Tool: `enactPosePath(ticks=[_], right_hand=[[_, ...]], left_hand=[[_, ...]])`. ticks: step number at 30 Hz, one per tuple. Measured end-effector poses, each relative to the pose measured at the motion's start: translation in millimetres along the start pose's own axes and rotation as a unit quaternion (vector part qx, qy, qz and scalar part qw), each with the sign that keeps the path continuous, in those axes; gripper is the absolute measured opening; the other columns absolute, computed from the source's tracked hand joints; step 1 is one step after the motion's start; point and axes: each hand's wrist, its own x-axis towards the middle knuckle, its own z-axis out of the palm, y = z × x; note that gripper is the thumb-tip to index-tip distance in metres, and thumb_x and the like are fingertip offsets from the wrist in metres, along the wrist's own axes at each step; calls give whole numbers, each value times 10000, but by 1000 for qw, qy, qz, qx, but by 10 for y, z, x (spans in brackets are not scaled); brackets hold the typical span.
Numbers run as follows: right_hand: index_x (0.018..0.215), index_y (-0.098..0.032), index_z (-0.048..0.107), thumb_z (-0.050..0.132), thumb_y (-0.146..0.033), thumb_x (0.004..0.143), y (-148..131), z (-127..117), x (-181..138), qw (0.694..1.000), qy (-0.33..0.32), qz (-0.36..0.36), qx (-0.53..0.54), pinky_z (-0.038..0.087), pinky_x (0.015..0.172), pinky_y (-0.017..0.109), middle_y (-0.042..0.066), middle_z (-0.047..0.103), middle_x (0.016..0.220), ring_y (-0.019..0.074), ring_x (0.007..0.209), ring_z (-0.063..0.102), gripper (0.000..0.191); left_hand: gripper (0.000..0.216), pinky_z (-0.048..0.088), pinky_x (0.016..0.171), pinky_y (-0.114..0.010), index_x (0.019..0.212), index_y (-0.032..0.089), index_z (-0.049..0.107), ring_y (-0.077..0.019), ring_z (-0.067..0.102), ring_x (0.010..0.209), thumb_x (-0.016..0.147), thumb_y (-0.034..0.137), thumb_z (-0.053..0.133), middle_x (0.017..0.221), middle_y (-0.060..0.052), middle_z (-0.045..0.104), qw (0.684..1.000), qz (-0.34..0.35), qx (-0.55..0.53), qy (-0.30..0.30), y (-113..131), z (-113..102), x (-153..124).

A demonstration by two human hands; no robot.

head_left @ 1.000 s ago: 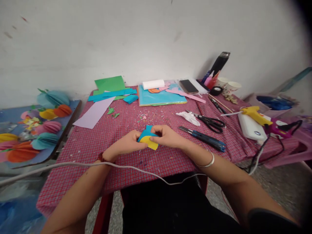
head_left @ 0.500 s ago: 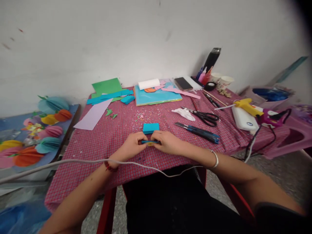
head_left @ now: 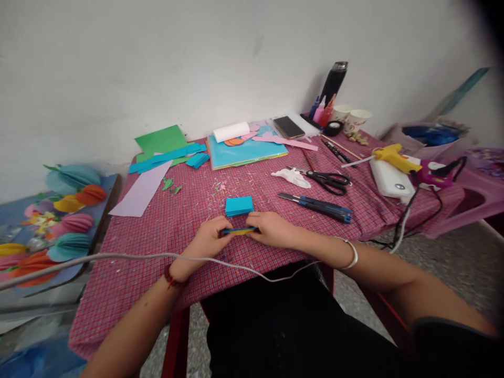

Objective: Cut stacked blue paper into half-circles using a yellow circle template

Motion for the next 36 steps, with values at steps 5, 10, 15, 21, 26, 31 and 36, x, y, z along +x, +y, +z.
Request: enactPosePath(ticks=[5, 10, 15, 21, 26, 31, 36], right_hand=[[771, -140, 591, 578, -179, 788, -32, -55, 19, 999, 3, 20, 30, 324, 615, 245, 37, 583, 795, 126, 685, 496, 45], [772, -141, 575, 581, -216, 739, -112, -273, 154, 920, -55, 113, 370, 310, 497, 205, -27, 534, 626, 72, 521, 425, 81], [646, -164, 464, 609, -259, 664, -156, -362, 261, 733, -145, 171, 642, 195, 368, 170, -92, 400, 454, 28, 371, 279, 174], [605, -158, 443, 598, -214, 657, -207, -377, 199, 693, -130, 138, 696, 195, 368, 165, -95, 380, 448, 19, 375, 274, 172], [618, -150, 487, 597, -226, 681, -358, -535, 108, 787, -39, 149, 598, 181, 381, 190, -98, 372, 439, 29, 388, 276, 148], [621, -151, 503, 605, -313, 719, -415, -645, 26, 835, -12, 111, 538, 192, 401, 203, -94, 369, 448, 39, 403, 289, 216], [611, -148, 505, 603, -462, 748, -406, -673, -46, 839, 4, 72, 539, 216, 420, 202, -77, 402, 461, 47, 420, 325, 356]], left_hand=[[113, 340, 573, -237, 616, 167, 568, -115, 464, 610, 727, 165, 589, 634, 13, 516, 997, -40, -65, -18, 78, -42, 14], [159, 231, 416, -186, 754, 144, 600, -55, 355, 437, 668, 258, 670, 540, 42, 476, 898, -225, -379, -4, 296, -245, 72], [217, 157, 357, -158, 624, 150, 489, -30, 295, 377, 601, 256, 676, 458, 62, 408, 794, -286, -533, 55, 557, -349, 174], [261, 205, 347, -158, 652, 152, 488, -40, 333, 375, 662, 360, 646, 460, 58, 430, 779, -242, -566, 119, 862, -213, 121], [263, 222, 340, -165, 637, 152, 487, -37, 346, 360, 616, 282, 715, 451, 70, 455, 794, -218, -522, 223, 985, 9, 69], [230, 247, 359, -160, 646, 140, 526, -30, 355, 370, 601, 233, 731, 446, 73, 464, 798, -193, -502, 270, 1093, 61, 54], [221, 264, 359, -158, 655, 132, 566, -31, 366, 372, 605, 241, 752, 447, 65, 481, 807, -160, -498, 273, 1168, 59, 9]])
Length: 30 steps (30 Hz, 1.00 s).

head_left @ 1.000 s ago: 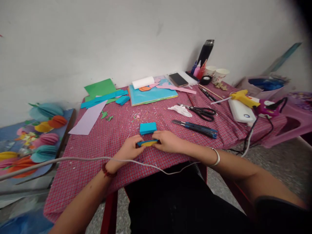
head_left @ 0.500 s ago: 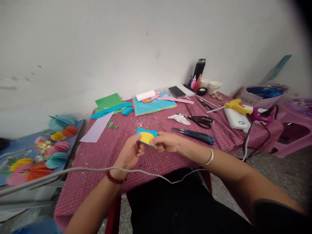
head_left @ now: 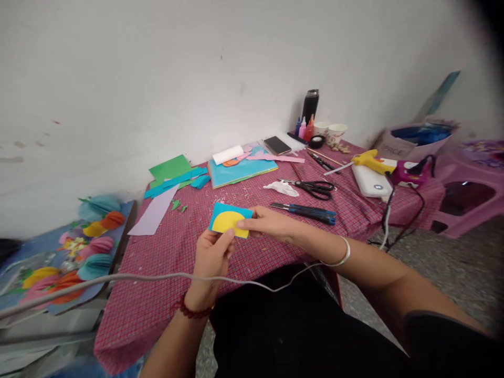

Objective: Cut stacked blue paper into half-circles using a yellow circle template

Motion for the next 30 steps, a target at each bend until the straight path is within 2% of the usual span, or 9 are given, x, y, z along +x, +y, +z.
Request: enactPosePath(ticks=[4, 7, 11, 14, 17, 22, 27, 30], right_hand=[[682, -131, 563, 636, -438, 734, -24, 31, -37, 1000, -7, -8, -11, 299, 483, 193, -50, 496, 554, 56, 494, 410, 320], [713, -134, 579, 605, -427, 759, -15, 74, -48, 999, -9, -50, 2, 378, 589, 217, -17, 565, 653, 82, 593, 486, 298], [661, -155, 515, 566, -392, 790, 14, 143, -77, 991, 62, -109, -38, 347, 564, 221, -29, 512, 627, 89, 585, 448, 274], [582, -172, 424, 560, -314, 800, 22, 205, -122, 969, 156, -150, -122, 279, 515, 214, -48, 410, 570, 80, 545, 373, 294], [569, -174, 405, 568, -259, 795, 22, 274, -173, 935, 222, -193, -196, 274, 523, 216, -41, 408, 583, 84, 559, 378, 291], [638, -186, 426, 563, -239, 782, 41, 369, -209, 918, 271, -210, -198, 300, 508, 211, -29, 450, 634, 87, 553, 403, 206], [628, -188, 405, 549, -188, 737, 45, 380, -194, 896, 308, -211, -241, 285, 519, 223, -31, 440, 623, 91, 559, 401, 180], [625, -184, 424, 542, -180, 726, 30, 379, -199, 895, 305, -203, -254, 287, 527, 225, -29, 449, 631, 93, 571, 405, 156]], left_hand=[[229, 300, 361, -161, 658, 129, 595, -44, 420, 387, 589, 255, 774, 479, 42, 536, 1000, 28, -3, 11, -40, 11, -12], [227, 331, 377, -165, 680, 139, 612, -55, 459, 411, 582, 256, 780, 504, 33, 567, 998, 58, -19, 36, -85, 48, -28], [199, 357, 404, -166, 650, 148, 608, -51, 469, 431, 606, 256, 768, 512, 39, 562, 992, 87, -53, 74, -151, 119, -80], [182, 372, 426, -156, 657, 157, 610, -46, 482, 458, 629, 253, 762, 536, 42, 564, 990, 65, -95, 80, -191, 135, -108], [189, 397, 462, -147, 637, 162, 595, -42, 495, 490, 654, 264, 754, 555, 43, 560, 989, 24, -138, 41, -219, 108, -109], [164, 434, 488, -151, 683, 176, 624, -48, 532, 516, 677, 286, 745, 604, 36, 592, 983, -25, -179, -5, -268, 81, -93], [157, 524, 753, -235, 781, 186, 665, -121, 650, 766, 678, 286, 729, 803, -8, 686, 974, -68, -218, -2, -315, 142, -57], [123, 516, 816, -282, 794, 193, 668, -148, 657, 810, 728, 297, 671, 812, -18, 692, 979, -62, -192, -22, -331, 174, -19]])
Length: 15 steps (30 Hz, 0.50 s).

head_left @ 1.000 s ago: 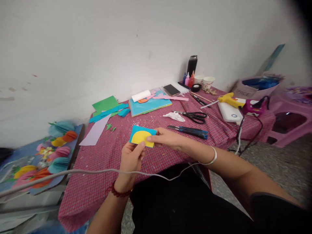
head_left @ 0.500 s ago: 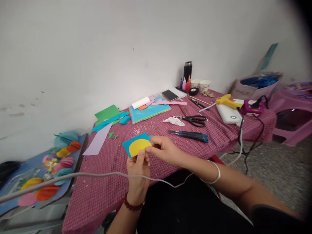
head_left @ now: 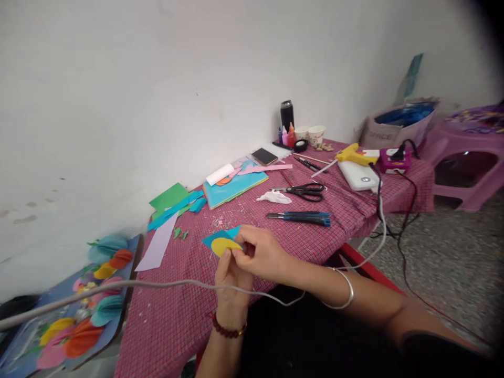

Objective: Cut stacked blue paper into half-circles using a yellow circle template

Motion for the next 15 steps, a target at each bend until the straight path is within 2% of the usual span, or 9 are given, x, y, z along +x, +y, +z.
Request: enactPosePath(ticks=[4, 7, 8, 11, 13, 15], right_hand=[[644, -178, 444, 555, -199, 744, 26, -73, 27, 998, -32, 36, 34, 298, 519, 209, -38, 458, 623, 85, 562, 412, 150], [804, -168, 533, 546, -253, 802, 169, -297, 59, 987, -132, 45, 81, 349, 538, 201, -27, 543, 675, 93, 588, 478, 86], [890, -166, 554, 539, -262, 819, 248, -412, 63, 984, -159, 41, 66, 370, 561, 209, -15, 578, 714, 103, 615, 505, 120], [899, -158, 592, 529, -209, 817, 548, -805, 37, 978, -140, 50, -147, 391, 663, 258, 37, 627, 807, 142, 712, 541, 115], [862, -152, 600, 523, -194, 810, 743, -1028, -10, 949, -140, 68, -273, 385, 676, 276, 58, 623, 809, 162, 726, 541, 102], [859, -146, 606, 522, -205, 815, 879, -1173, -76, 925, -150, 69, -341, 394, 709, 294, 83, 624, 846, 188, 784, 550, 112]], left_hand=[[84, 510, 781, -261, 776, 210, 661, -128, 643, 760, 734, 282, 661, 755, 6, 679, 997, 42, 69, -15, 16, 30, 22], [68, 490, 703, -209, 757, 211, 639, -74, 595, 677, 716, 236, 688, 720, 40, 646, 994, 92, 56, 6, 101, 46, 6], [72, 479, 677, -196, 744, 205, 628, -59, 574, 651, 714, 214, 693, 705, 49, 629, 994, 105, 39, 18, 143, 46, 0], [95, 454, 630, -189, 716, 184, 596, -46, 536, 617, 715, 152, 686, 675, 54, 592, 991, 117, -18, 63, 272, 17, -8], [99, 446, 605, -192, 711, 175, 585, -50, 527, 600, 717, 122, 667, 657, 50, 580, 988, 116, -52, 89, 335, -22, 2], [102, 437, 578, -189, 705, 173, 574, -53, 517, 581, 720, 105, 648, 631, 49, 564, 986, 109, -79, 100, 366, -75, 19]])
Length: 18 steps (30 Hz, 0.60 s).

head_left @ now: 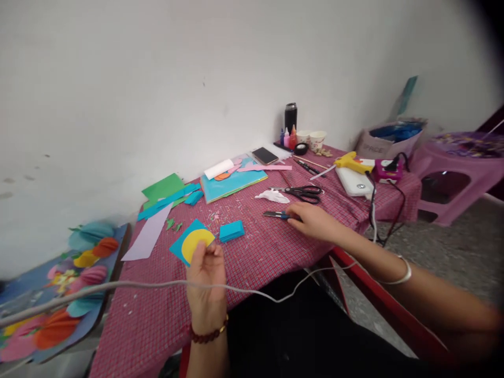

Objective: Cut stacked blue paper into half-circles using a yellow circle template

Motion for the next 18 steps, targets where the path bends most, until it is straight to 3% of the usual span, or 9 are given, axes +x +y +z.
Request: enactPosePath(ticks=[5, 8, 9, 12, 14, 18], right_hand=[[912, -147, 632, 491, -192, 835, 205, -8, -25, 999, -4, -13, -44, 404, 826, 299, 92, 637, 925, 197, 896, 561, 167], [1005, -124, 623, 437, -174, 859, 427, -90, 140, 991, 63, 56, -104, 383, 866, 298, 124, 625, 1025, 208, 979, 547, 242], [1033, -115, 622, 451, -162, 844, 535, -115, 210, 985, 57, 85, -137, 377, 863, 308, 145, 618, 1050, 226, 1003, 539, 260], [1045, -81, 623, 508, -173, 809, 887, -126, 404, 968, -22, 153, -195, 376, 780, 321, 196, 613, 1056, 254, 948, 559, 279], [1034, -85, 626, 526, -204, 819, 1071, -92, 479, 972, -57, 150, -174, 360, 709, 314, 194, 628, 1008, 239, 841, 573, 265], [973, -68, 645, 648, -214, 758, 1213, -77, 494, 987, -37, 109, -113, 298, 628, 300, 197, 642, 889, 193, 701, 537, 260]], left_hand=[[118, 441, 558, -193, 676, 170, 546, -65, 526, 573, 756, 101, 600, 600, 38, 545, 995, -86, -47, 11, -7, -109, 61], [122, 470, 598, -218, 719, 161, 574, -92, 578, 650, 830, 136, 529, 662, 3, 591, 980, -174, -88, 43, -9, -99, 43], [152, 481, 623, -231, 731, 156, 583, -100, 593, 678, 858, 152, 499, 678, -9, 604, 974, -194, -100, 58, -7, -82, 29], [225, 492, 665, -247, 746, 143, 601, -106, 613, 714, 907, 182, 449, 699, -22, 628, 966, -208, -131, 75, -2, -17, -7], [259, 493, 672, -249, 745, 131, 609, -108, 619, 715, 923, 190, 429, 691, -25, 636, 964, -207, -144, 84, -4, 17, -28], [333, 492, 673, -245, 708, 127, 625, -111, 626, 710, 939, 197, 396, 666, -38, 643, 967, -198, -149, 58, -15, 38, -77]])
